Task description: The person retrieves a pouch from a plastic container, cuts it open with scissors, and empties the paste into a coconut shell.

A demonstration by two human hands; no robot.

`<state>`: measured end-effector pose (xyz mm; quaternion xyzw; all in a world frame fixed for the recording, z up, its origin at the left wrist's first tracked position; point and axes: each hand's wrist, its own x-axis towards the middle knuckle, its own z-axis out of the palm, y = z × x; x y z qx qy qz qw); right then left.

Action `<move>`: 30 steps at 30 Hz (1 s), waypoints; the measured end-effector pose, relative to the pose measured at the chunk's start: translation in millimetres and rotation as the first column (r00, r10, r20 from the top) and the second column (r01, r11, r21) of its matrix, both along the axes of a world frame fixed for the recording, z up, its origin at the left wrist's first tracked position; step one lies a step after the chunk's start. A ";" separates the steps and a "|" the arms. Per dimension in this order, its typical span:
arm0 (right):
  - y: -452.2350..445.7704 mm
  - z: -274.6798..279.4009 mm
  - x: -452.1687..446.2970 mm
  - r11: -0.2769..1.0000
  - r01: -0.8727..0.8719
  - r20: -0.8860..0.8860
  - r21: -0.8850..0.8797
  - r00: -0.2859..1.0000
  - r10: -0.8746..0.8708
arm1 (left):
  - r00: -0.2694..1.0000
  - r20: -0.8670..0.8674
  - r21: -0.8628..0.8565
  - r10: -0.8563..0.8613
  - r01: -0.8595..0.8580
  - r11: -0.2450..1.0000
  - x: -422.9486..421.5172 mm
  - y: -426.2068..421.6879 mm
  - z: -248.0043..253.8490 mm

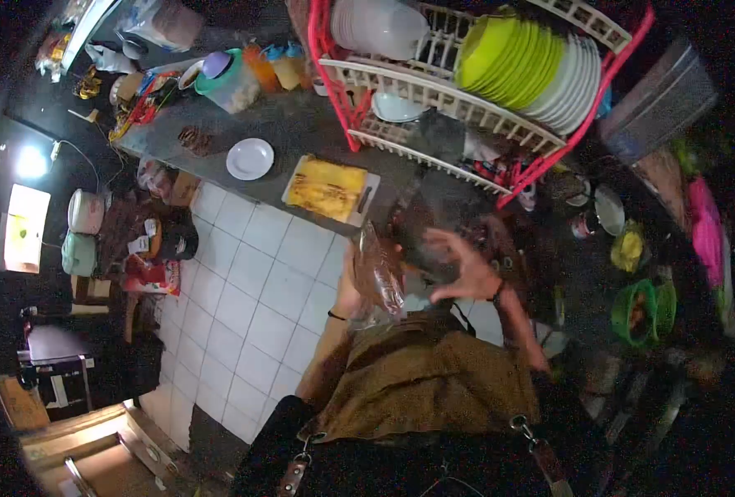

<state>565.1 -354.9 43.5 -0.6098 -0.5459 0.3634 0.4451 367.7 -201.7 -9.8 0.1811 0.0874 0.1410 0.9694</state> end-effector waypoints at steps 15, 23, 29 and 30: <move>156.2 -2.8 -196.7 0.948 0.084 0.116 0.308 0.985 -0.125 | 0.893 -0.399 0.381 0.208 -0.045 0.924 -128.3 121.1 68.7; 180.8 -5.9 -229.0 0.952 0.192 -0.093 0.240 0.980 -0.174 | 0.798 -0.189 0.959 0.573 0.024 0.283 -159.2 152.2 97.0; 193.9 29.5 -234.8 0.983 0.110 -0.080 0.150 0.992 -0.099 | 0.948 0.096 0.979 0.302 -0.146 0.145 -183.9 171.6 93.4; 193.4 25.9 -233.2 0.984 0.085 -0.056 0.160 0.995 -0.077 | 0.950 0.096 0.979 0.298 -0.144 0.143 -184.4 170.2 94.8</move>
